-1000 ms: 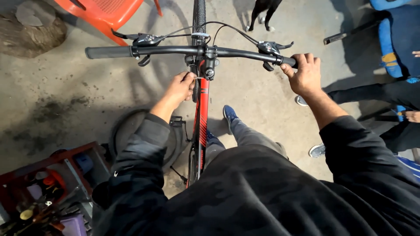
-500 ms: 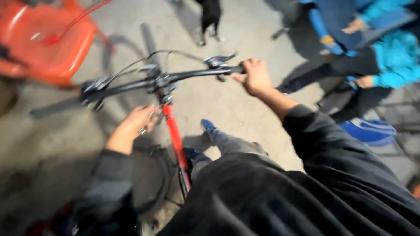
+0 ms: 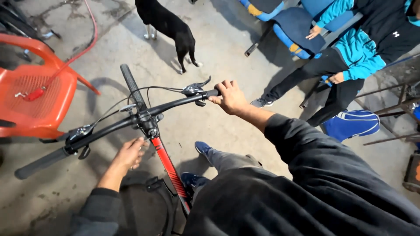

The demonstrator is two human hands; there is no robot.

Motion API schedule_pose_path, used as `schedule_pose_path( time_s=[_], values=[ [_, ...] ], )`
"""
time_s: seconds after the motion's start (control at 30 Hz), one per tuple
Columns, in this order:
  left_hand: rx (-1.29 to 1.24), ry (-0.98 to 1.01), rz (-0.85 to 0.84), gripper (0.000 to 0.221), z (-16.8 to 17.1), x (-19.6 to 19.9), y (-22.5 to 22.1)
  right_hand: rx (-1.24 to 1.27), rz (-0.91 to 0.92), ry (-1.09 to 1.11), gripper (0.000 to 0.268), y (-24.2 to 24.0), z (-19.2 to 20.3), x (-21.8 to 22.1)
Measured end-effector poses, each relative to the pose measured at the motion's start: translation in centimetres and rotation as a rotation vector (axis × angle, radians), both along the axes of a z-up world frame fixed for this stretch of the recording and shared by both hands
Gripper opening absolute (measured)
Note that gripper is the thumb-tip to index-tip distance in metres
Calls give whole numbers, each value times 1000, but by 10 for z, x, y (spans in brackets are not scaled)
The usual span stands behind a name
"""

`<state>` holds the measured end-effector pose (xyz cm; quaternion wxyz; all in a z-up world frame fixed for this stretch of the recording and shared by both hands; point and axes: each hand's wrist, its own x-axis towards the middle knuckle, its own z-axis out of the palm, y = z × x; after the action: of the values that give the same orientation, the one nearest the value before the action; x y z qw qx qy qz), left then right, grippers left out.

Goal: Adjusting components and tightening bolts on the handlebar and stem of a mountain bicycle.

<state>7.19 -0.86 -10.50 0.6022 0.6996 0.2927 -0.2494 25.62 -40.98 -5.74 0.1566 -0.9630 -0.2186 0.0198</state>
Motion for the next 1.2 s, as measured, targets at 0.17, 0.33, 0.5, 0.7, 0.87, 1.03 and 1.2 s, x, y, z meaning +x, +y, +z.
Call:
schedule_pose_path(
  time_s=[0.17,0.33,0.5,0.7,0.87,1.03,1.2],
  values=[
    [-690,11,349,49,-31,-30,1,36,50,-84,52,0,4,1],
    [-1185,-83,392,18,-73,-39,2,104,91,-150,48,-1,7,-2],
    [461,-326,-30,36,-40,-24,-3,80,39,-84,46,1,9,-3],
    [1235,-304,-823,37,-4,11,38,49,-5,-70,49,3,0,-3],
    [607,132,-840,51,60,52,38,67,7,-72,51,0,2,-1],
    [312,297,-731,21,66,61,32,59,2,-58,51,0,6,-1],
    [1233,-166,-568,27,42,-19,-24,56,11,-89,51,1,2,1]
  ],
)
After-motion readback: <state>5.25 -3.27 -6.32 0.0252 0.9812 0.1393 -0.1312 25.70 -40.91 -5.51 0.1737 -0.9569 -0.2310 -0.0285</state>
